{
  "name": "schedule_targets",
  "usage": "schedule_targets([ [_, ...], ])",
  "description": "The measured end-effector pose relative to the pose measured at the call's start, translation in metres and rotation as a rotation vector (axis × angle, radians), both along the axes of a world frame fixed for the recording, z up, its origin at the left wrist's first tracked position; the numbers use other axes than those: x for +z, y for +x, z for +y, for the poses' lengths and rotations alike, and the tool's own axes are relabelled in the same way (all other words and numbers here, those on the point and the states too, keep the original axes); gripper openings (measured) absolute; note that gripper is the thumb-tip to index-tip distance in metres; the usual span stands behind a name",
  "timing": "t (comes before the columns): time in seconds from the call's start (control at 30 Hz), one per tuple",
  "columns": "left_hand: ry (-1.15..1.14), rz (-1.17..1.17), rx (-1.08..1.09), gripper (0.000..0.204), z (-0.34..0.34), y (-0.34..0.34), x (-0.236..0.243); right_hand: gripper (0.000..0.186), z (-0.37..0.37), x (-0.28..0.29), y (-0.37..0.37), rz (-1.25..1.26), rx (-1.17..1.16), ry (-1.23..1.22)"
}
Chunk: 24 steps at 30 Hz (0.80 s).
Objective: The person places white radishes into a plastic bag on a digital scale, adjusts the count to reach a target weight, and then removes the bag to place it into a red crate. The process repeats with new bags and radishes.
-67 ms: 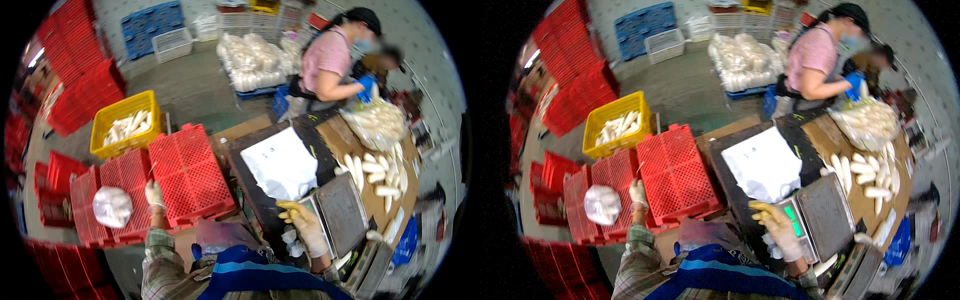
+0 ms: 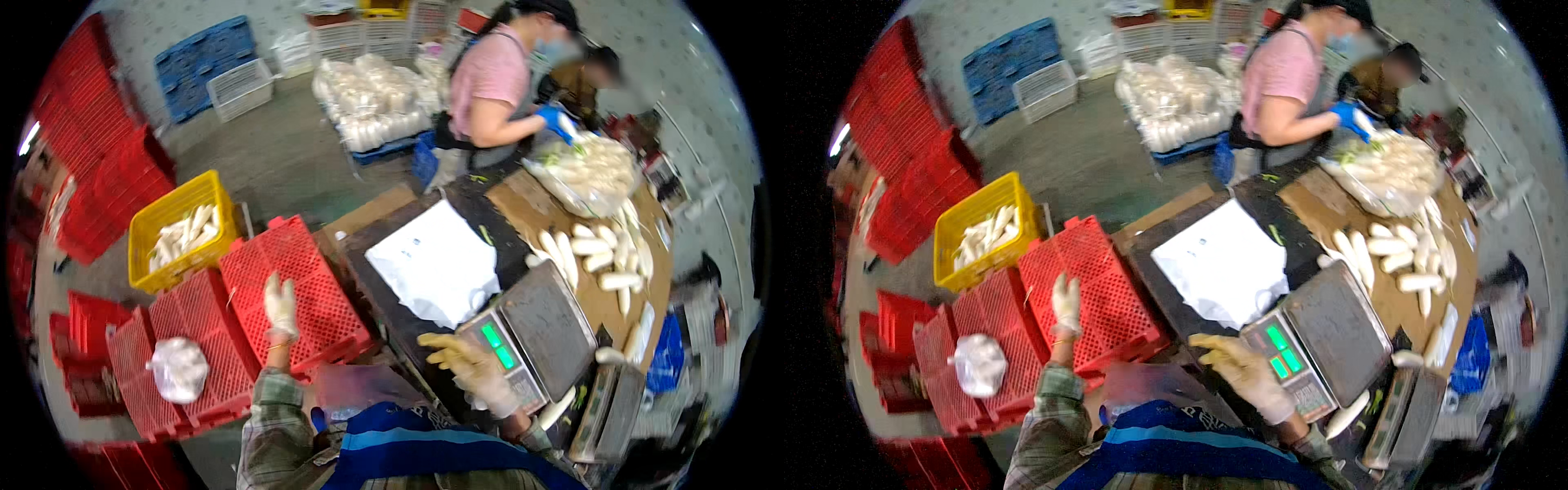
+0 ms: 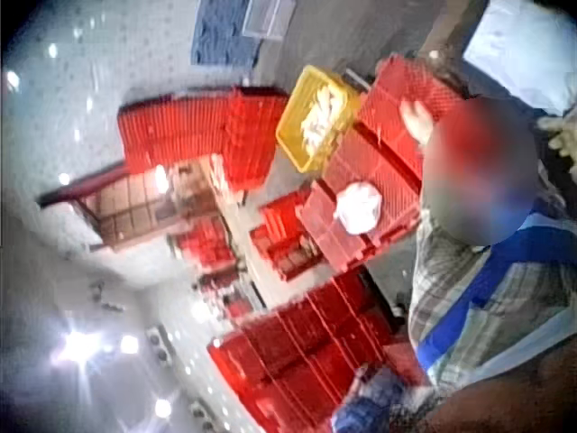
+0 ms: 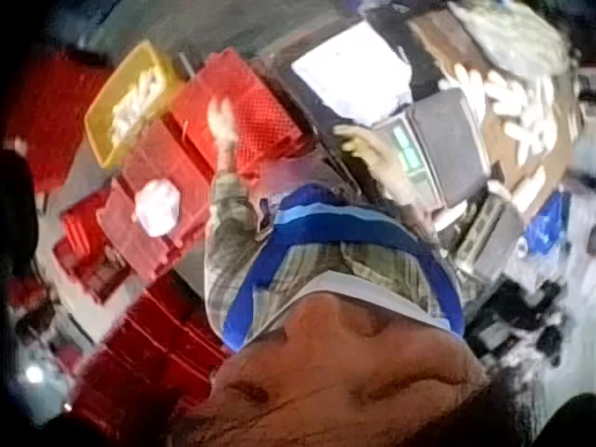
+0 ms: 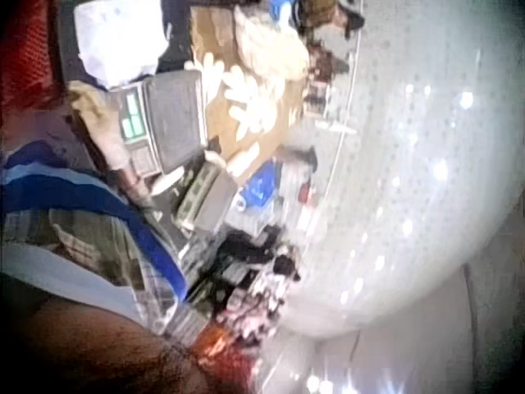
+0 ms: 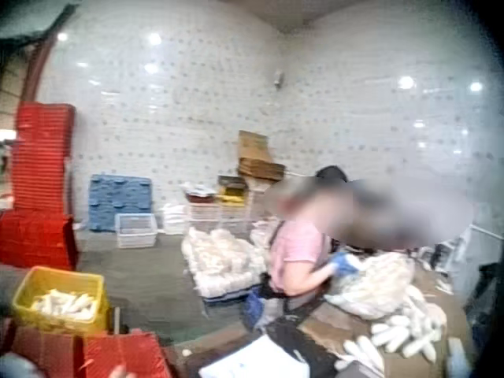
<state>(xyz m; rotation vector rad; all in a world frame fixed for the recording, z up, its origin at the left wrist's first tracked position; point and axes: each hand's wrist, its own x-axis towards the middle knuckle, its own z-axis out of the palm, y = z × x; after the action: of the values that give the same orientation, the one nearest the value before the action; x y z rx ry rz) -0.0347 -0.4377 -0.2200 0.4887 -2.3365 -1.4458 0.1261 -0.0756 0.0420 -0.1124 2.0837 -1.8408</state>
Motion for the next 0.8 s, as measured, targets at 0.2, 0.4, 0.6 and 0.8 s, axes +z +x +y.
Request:
schedule_targets([
  [0.2, -0.562, 0.339, -0.602, 0.056, 0.209, -0.082, 0.069, 0.033, -0.002, -0.013, 0.026, 0.171, 0.044, 0.25],
  [0.4, -1.006, 0.035, -0.826, 0.054, 0.28, -0.077, 0.043, 0.031, 0.02, -0.017, 0.071, 0.067, -0.269, 0.357],
  [0.6, -0.198, 0.487, -0.947, 0.022, 0.304, -0.033, 0.12, 0.034, 0.042, -0.054, 0.091, 0.111, -0.527, 0.138],
  [0.8, 0.398, 0.025, -1.463, 0.029, 0.295, 0.085, 0.183, 0.053, 0.047, -0.094, 0.025, 0.293, -0.876, -0.237],
])
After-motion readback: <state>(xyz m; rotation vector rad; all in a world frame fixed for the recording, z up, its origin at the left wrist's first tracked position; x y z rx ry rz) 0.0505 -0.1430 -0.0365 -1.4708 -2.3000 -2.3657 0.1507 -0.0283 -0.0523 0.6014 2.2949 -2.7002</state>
